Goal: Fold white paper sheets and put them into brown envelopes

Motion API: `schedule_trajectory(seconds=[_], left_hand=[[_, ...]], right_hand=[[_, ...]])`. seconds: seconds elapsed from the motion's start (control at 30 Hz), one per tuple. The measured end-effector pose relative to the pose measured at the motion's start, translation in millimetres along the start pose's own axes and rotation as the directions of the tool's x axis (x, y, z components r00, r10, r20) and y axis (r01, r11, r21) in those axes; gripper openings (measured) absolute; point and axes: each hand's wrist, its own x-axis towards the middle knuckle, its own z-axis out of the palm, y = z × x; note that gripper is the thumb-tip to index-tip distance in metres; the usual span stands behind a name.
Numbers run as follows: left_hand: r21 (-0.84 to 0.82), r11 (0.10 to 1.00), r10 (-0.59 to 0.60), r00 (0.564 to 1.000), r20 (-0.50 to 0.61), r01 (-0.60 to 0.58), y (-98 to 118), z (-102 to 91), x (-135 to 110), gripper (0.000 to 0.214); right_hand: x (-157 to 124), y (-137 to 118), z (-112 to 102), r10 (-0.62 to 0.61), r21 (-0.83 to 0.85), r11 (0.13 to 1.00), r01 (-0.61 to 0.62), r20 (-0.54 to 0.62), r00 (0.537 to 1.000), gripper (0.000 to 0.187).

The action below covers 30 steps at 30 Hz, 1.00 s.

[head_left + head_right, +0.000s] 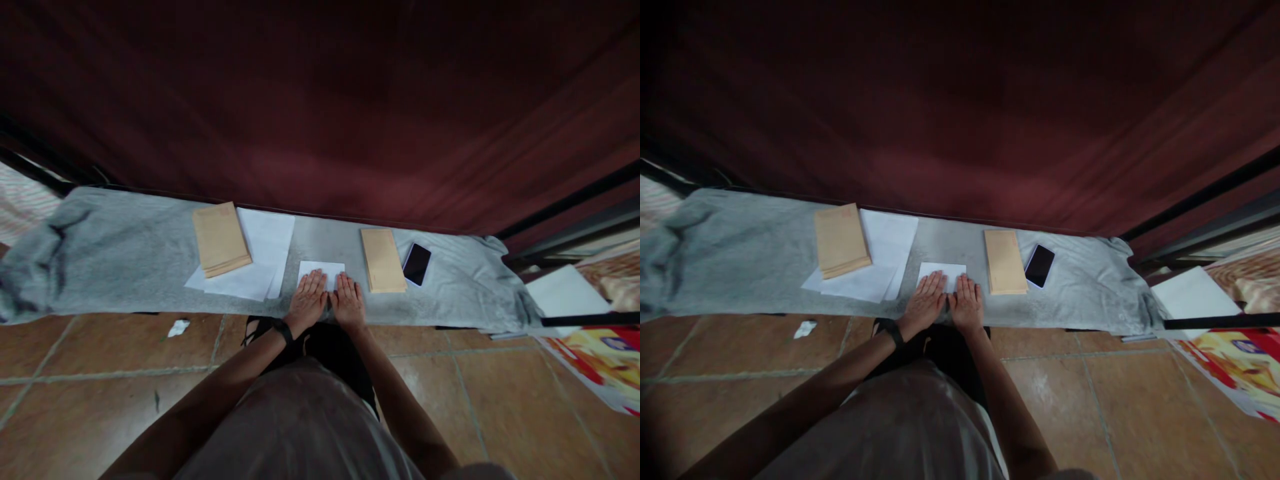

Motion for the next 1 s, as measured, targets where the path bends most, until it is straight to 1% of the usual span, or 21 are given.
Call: schedule_trajectory(seconds=[0.1,0.27,0.43,0.63,0.7,0.77,0.9,1.0], left_hand=[[-0.012,0.999,0.043,0.999,0.030,-0.043,4.4,3.3,9.6,0.056],[-0.009,0.997,0.075,0.995,0.064,-0.074,-4.7,-0.3,20.5,0.055],[-0.001,0.995,0.096,0.993,0.065,-0.097,-12.5,-5.8,24.2,0.056],[-0.004,0.996,0.088,0.994,0.067,-0.087,-16.6,-4.4,25.3,0.060],[-0.008,0.996,0.089,0.994,0.069,-0.089,-17.0,-4.3,25.7,0.060],[-0.009,0.996,0.094,0.993,0.074,-0.093,-17.3,-4.9,25.9,0.061],[0.013,0.991,0.133,0.984,0.114,-0.136,-18.6,-6.6,25.1,0.062],[0.024,0.988,0.151,0.980,0.128,-0.155,-20.7,-5.9,24.4,0.062]], right_hand=[[-0.9,1.5,0.7,-0.013,-0.006,1.000,0.013,0.007,1.000,0.055],[-1.0,1.1,1.2,-0.016,-0.010,1.000,0.016,-0.016,1.000,0.054],[-4.6,0.7,-1.8,-0.006,-0.019,1.000,0.006,-0.013,1.000,0.055],[-12.1,3.9,-8.9,0.028,-0.030,0.999,-0.027,0.014,1.000,0.058],[-7.5,0.9,-10.0,0.053,-0.008,0.999,-0.053,0.013,0.999,0.058],[1.6,-5.3,-9.2,0.050,0.031,0.998,-0.051,0.020,0.999,0.057],[23.2,-20.2,-2.0,-0.018,0.090,0.996,0.009,0.091,0.996,0.054],[32.1,-25.6,4.2,-0.039,0.083,0.996,0.028,0.129,0.991,0.054]])
